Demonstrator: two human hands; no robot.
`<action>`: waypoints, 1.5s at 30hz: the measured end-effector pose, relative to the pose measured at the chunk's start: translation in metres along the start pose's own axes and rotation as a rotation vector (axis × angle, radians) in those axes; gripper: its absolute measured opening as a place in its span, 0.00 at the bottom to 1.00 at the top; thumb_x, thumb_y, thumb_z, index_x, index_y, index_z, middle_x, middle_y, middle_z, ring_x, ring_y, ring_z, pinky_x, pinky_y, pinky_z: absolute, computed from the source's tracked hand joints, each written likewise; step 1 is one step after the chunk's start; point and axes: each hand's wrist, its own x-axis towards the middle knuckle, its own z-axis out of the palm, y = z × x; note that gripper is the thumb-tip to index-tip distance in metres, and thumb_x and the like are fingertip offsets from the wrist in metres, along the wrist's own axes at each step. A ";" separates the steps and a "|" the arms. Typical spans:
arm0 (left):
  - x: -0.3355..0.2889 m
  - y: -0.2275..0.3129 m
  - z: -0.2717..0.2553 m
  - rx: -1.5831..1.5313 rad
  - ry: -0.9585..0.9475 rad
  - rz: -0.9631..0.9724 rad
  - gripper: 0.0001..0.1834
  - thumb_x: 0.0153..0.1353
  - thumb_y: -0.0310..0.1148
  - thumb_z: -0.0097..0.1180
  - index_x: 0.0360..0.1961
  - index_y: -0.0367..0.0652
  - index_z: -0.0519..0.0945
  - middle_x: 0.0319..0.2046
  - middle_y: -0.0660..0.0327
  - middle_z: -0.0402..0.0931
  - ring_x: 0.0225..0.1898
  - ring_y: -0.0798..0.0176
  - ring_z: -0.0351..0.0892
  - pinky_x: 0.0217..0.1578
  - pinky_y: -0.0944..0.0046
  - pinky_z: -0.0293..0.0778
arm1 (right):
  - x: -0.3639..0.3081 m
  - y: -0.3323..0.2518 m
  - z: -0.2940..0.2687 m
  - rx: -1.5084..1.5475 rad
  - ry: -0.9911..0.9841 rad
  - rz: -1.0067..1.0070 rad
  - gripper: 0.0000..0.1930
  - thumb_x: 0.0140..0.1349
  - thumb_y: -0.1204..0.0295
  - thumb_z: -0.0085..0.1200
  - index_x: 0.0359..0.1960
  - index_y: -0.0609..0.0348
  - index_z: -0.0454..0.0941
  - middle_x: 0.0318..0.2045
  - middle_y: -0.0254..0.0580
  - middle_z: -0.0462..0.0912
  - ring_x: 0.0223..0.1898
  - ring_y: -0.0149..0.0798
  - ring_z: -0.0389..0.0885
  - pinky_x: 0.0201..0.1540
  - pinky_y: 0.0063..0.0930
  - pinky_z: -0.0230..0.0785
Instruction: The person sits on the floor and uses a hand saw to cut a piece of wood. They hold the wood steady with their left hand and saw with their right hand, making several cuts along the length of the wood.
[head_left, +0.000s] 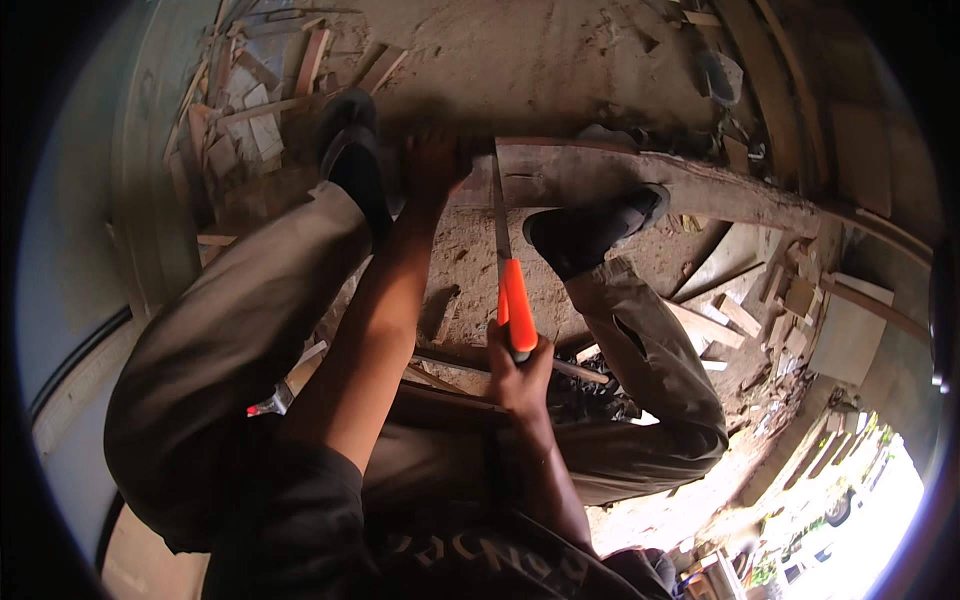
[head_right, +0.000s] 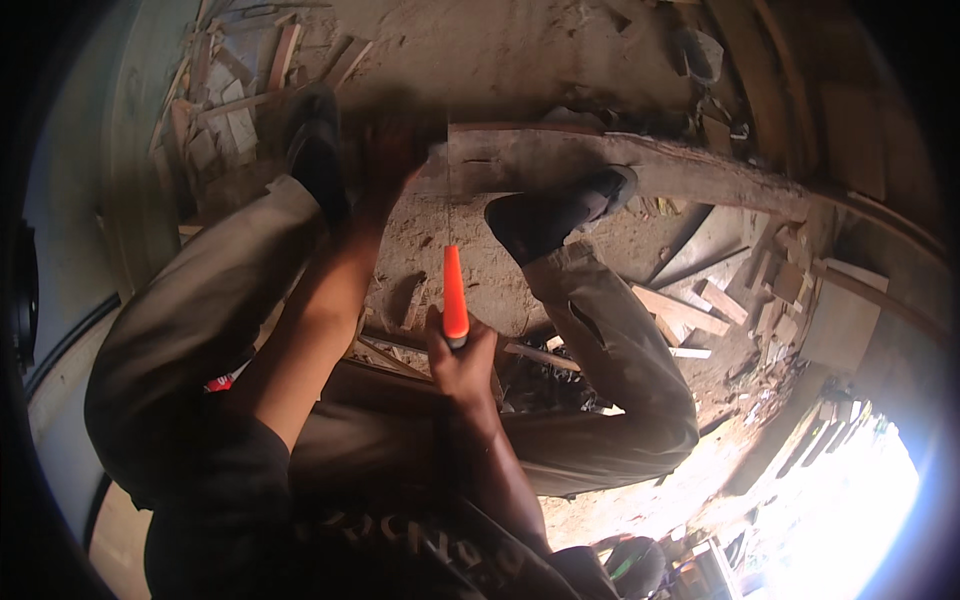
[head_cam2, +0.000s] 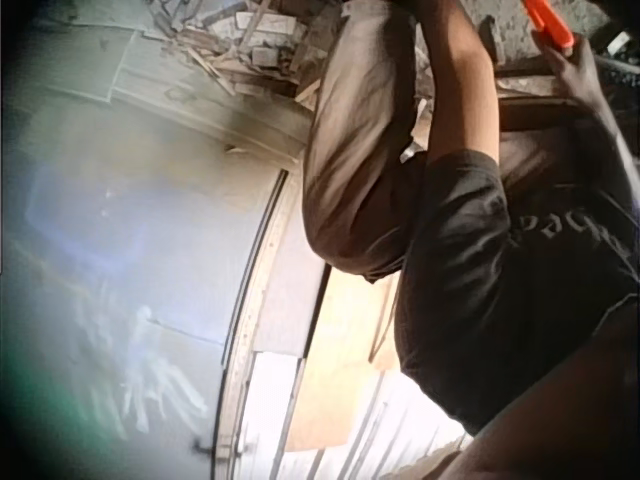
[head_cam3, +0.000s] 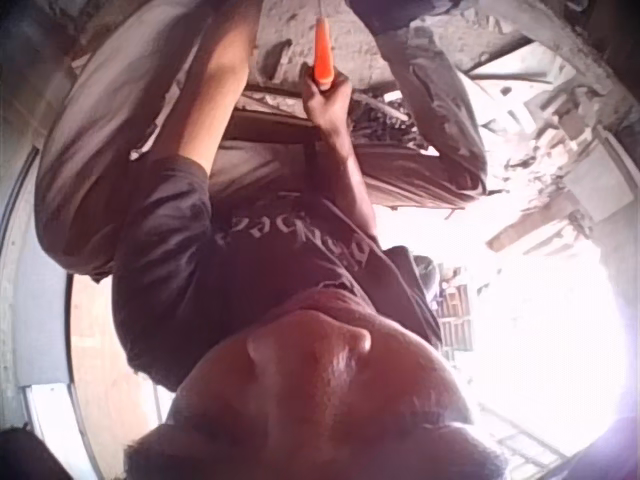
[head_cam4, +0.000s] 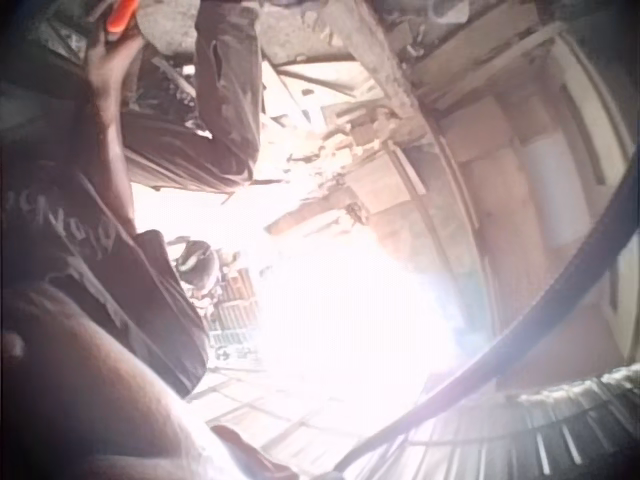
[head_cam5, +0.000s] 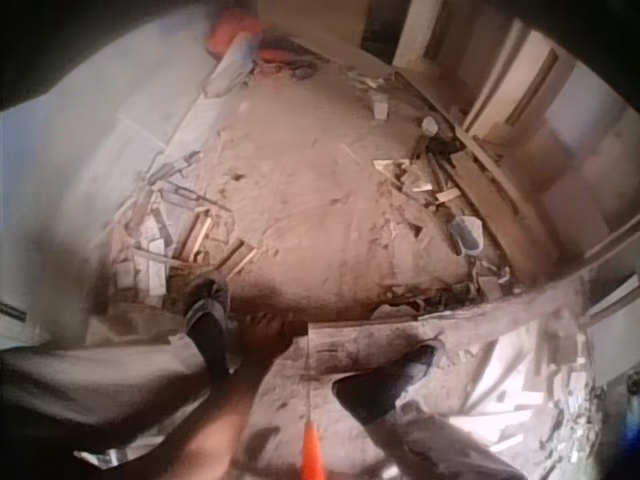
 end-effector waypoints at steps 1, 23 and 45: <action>0.001 0.001 0.007 -0.020 0.033 0.028 0.21 0.64 0.47 0.41 0.24 0.45 0.80 0.30 0.53 0.79 0.40 0.49 0.78 0.47 0.43 0.65 | -0.002 0.016 -0.002 -0.037 0.041 0.004 0.06 0.56 0.75 0.56 0.25 0.65 0.74 0.18 0.29 0.71 0.26 0.24 0.67 0.29 0.26 0.61; 0.006 0.007 0.016 -0.012 0.263 -0.008 0.16 0.59 0.38 0.51 0.14 0.50 0.71 0.15 0.60 0.72 0.20 0.56 0.76 0.32 0.54 0.74 | -0.019 0.079 0.000 0.006 0.104 -0.151 0.08 0.58 0.76 0.54 0.36 0.65 0.69 0.26 0.34 0.73 0.27 0.23 0.67 0.25 0.21 0.60; 0.013 0.010 0.010 -0.013 0.021 -0.028 0.14 0.60 0.43 0.48 0.24 0.48 0.77 0.26 0.58 0.78 0.28 0.57 0.80 0.34 0.55 0.75 | -0.050 0.052 -0.005 -0.067 0.098 -0.226 0.20 0.61 0.77 0.53 0.55 0.67 0.67 0.34 0.37 0.76 0.29 0.20 0.72 0.29 0.12 0.64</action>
